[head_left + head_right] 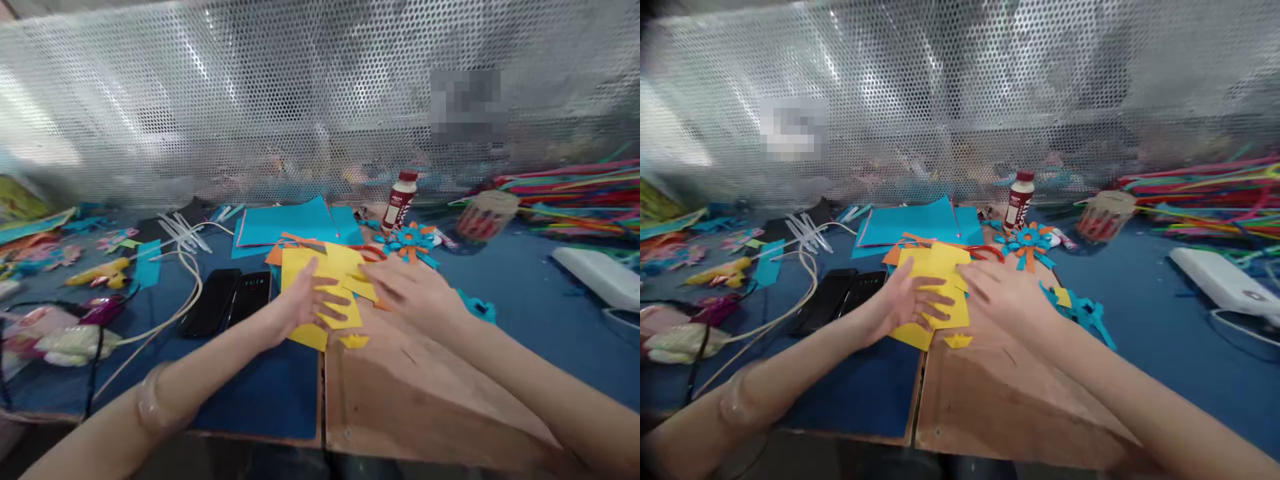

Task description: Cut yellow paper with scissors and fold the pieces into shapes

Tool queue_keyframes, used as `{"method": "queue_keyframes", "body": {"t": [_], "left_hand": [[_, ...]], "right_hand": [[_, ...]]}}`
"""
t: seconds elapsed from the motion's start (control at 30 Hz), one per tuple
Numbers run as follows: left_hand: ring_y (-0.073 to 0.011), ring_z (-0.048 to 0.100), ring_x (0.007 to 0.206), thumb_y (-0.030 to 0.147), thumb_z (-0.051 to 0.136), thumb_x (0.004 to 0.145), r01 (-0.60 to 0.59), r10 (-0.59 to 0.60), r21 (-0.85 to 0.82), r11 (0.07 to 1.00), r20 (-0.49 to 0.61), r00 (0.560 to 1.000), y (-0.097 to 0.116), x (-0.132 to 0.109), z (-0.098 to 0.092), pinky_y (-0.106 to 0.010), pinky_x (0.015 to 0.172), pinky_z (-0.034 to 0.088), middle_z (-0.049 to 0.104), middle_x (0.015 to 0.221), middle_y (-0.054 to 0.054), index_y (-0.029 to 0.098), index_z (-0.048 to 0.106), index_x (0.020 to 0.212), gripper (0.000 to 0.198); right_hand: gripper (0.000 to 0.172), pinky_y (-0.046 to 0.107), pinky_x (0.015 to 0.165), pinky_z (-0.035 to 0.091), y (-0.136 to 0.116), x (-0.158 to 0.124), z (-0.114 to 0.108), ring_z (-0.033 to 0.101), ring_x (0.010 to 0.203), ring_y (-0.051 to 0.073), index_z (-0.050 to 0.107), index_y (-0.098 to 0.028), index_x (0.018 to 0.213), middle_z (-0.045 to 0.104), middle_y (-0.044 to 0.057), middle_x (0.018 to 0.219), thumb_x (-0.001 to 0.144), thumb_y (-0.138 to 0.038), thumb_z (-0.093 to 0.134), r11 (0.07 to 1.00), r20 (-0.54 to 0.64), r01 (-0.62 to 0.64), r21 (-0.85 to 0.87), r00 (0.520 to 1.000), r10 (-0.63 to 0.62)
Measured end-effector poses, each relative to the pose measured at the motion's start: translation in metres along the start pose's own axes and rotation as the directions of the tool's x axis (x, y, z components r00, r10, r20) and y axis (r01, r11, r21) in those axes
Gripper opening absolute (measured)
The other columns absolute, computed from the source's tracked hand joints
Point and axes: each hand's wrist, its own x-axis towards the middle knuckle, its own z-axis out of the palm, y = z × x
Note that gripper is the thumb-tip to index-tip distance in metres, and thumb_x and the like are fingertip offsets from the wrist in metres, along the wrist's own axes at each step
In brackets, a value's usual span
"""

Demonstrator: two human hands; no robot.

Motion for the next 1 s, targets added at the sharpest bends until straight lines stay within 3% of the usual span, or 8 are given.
{"method": "queue_keyframes", "body": {"t": [0.1,0.17,0.27,0.63,0.77,0.87,0.93,1.0], "left_hand": [[-0.0206,0.061,0.078,0.045,0.051,0.078,-0.169,0.238,0.383,0.908,-0.142,0.961,0.006,0.007,-0.012,-0.031,0.062,0.05,0.062,0.097,-0.012,0.013,0.052,0.104,0.041],[-0.0203,0.062,0.074,0.034,0.05,0.079,-0.068,0.406,0.791,0.608,-0.237,0.882,0.007,0.014,-0.025,-0.031,0.063,0.049,0.063,0.094,-0.011,0.014,0.053,0.107,0.034],[-0.0277,0.059,0.092,0.024,0.053,0.076,0.013,0.505,0.879,0.477,-0.286,0.814,0.004,0.023,-0.044,-0.039,0.079,0.045,0.058,0.109,-0.017,0.011,0.043,0.123,0.05],[-0.0347,0.032,0.123,0.031,0.048,0.082,0.211,0.783,0.974,-0.08,-0.07,0.618,-0.016,0.016,-0.043,-0.052,0.095,0.03,0.038,0.136,-0.015,0.016,0.032,0.134,0.056],[-0.0294,0.035,0.122,0.028,0.048,0.083,-0.032,0.772,0.999,0.033,-0.005,0.635,-0.018,0.014,-0.036,-0.049,0.099,0.028,0.043,0.132,-0.012,0.019,0.038,0.129,0.048],[-0.0242,0.047,0.113,0.03,0.049,0.083,-0.309,0.71,0.864,0.397,-0.075,0.701,-0.018,0.015,-0.026,-0.042,0.093,0.039,0.048,0.125,-0.014,0.017,0.038,0.126,0.046],[-0.0218,0.059,0.094,0.035,0.051,0.082,-0.338,0.522,0.585,0.737,-0.174,0.835,-0.019,0.015,-0.018,-0.038,0.077,0.049,0.054,0.115,-0.015,0.014,0.037,0.123,0.048],[-0.0188,0.062,0.079,0.036,0.054,0.08,-0.277,0.357,0.361,0.891,-0.176,0.917,-0.021,0.014,-0.01,-0.034,0.069,0.052,0.06,0.092,-0.011,0.012,0.047,0.108,0.038]], "right_hand": [[0.027,0.029,0.076,0.048,-0.009,0.004,0.012,0.059,0.099,0.017,0.055,-0.019,0.113,0.064,0.002,0.113,0.091,-0.026,0.042,0.992,0.162,0.111,0.066,0.979,-0.12],[0.04,0.031,0.076,0.048,-0.008,0.003,0.022,0.057,0.102,0.019,0.05,-0.017,0.122,0.06,0.006,0.118,0.09,-0.039,0.042,1.0,0.262,-0.002,0.019,0.965,-0.003],[0.042,0.036,0.074,0.047,0.001,-0.004,0.037,0.056,0.097,0.025,0.056,-0.013,0.114,0.063,0.011,0.104,0.086,-0.042,0.048,0.975,0.35,-0.149,-0.163,0.915,0.199],[0.022,0.041,0.074,0.041,0.004,-0.013,0.051,0.052,0.089,0.029,0.065,-0.009,0.081,0.061,0.015,0.094,0.076,0.0,0.046,0.98,0.393,-0.11,-0.164,0.904,0.168],[0.019,0.038,0.071,0.044,0.006,-0.008,0.044,0.055,0.089,0.026,0.064,-0.012,0.083,0.063,0.012,0.09,0.082,-0.009,0.044,0.971,0.342,-0.221,-0.094,0.908,0.24],[0.022,0.03,0.065,0.048,0.0,-0.001,0.031,0.059,0.079,0.017,0.06,-0.016,0.091,0.064,0.007,0.088,0.089,-0.021,0.039,0.897,0.298,-0.429,0.105,0.874,0.383],[0.02,0.028,0.061,0.05,-0.009,0.003,0.024,0.06,0.071,0.015,0.059,-0.018,0.09,0.064,0.003,0.081,0.086,-0.032,0.045,0.538,0.394,-0.683,0.493,0.727,0.562],[0.018,0.028,0.062,0.05,-0.019,0.004,0.021,0.06,0.072,0.015,0.058,-0.018,0.084,0.062,0.002,0.079,0.08,-0.035,0.053,0.175,0.522,-0.735,0.655,0.608,0.598]]}}
